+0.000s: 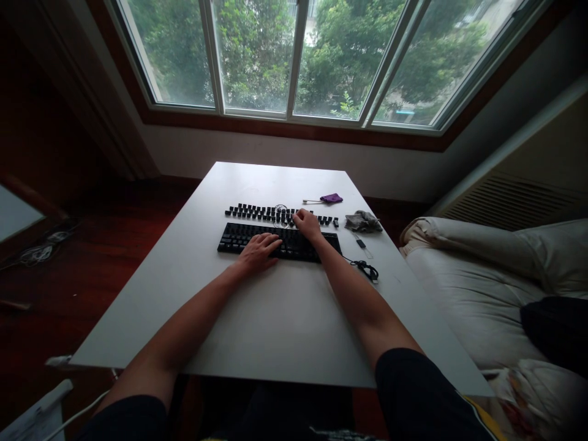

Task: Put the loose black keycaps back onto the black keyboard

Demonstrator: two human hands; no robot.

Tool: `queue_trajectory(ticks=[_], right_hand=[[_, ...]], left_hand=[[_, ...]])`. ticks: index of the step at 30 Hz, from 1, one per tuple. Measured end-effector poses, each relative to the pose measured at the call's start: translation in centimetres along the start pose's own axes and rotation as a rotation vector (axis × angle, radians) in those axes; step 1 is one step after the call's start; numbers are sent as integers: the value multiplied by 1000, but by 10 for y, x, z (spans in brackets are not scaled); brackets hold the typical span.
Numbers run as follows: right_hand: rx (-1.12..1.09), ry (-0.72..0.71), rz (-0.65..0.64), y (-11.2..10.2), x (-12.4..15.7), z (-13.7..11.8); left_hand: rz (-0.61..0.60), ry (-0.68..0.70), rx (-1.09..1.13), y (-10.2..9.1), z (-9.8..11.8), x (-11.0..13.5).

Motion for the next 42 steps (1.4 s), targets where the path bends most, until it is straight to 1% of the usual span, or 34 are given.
queue_trajectory(ticks=[3, 5, 7, 11, 17, 21, 23, 25, 29, 31, 35, 39, 42], right_hand=[[249, -80, -117, 15, -1, -5], [372, -127, -162, 23, -1, -9], [447, -153, -183, 29, -3, -12], [506, -155, -228, 36, -8, -12], [501, -118, -251, 41, -13, -7], [454, -106, -224, 39, -13, -8], [395, -98, -204, 36, -11, -11], [322, -120, -203, 33, -6, -16], [155, -228, -260, 29, 13, -29], [76, -258, -280, 24, 24, -31], [-61, -279, -316, 13, 42, -34], [-121, -289, -422, 17, 56, -34], [-128, -284, -411, 20, 61, -32]], left_hand=[[-33, 13, -4, 7, 1, 0], [-35, 12, -7, 9, -3, 0], [-29, 10, -6, 8, -5, 1], [-24, -1, 1, 6, -5, 0], [-5, -13, -7, 4, -3, -1], [-2, -10, -8, 4, -3, -1], [-11, -14, -14, 5, -4, -1], [-15, -11, -18, 6, -4, -1], [-10, 2, -25, 7, -4, 0], [-10, 8, -36, 8, -4, 0], [2, 1, -60, 7, -5, 0], [12, 8, -75, 5, -4, 0], [16, 18, -87, 4, -2, 1]])
Point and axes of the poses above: each hand's wrist, its own x-axis away from the middle knuckle, its own y-axis out of the palm, z = x × y, the point moved 10 cm from there along -x, towards the middle knuckle, and after that the axes turned 2 degrees about z, right-handed, at the moved point
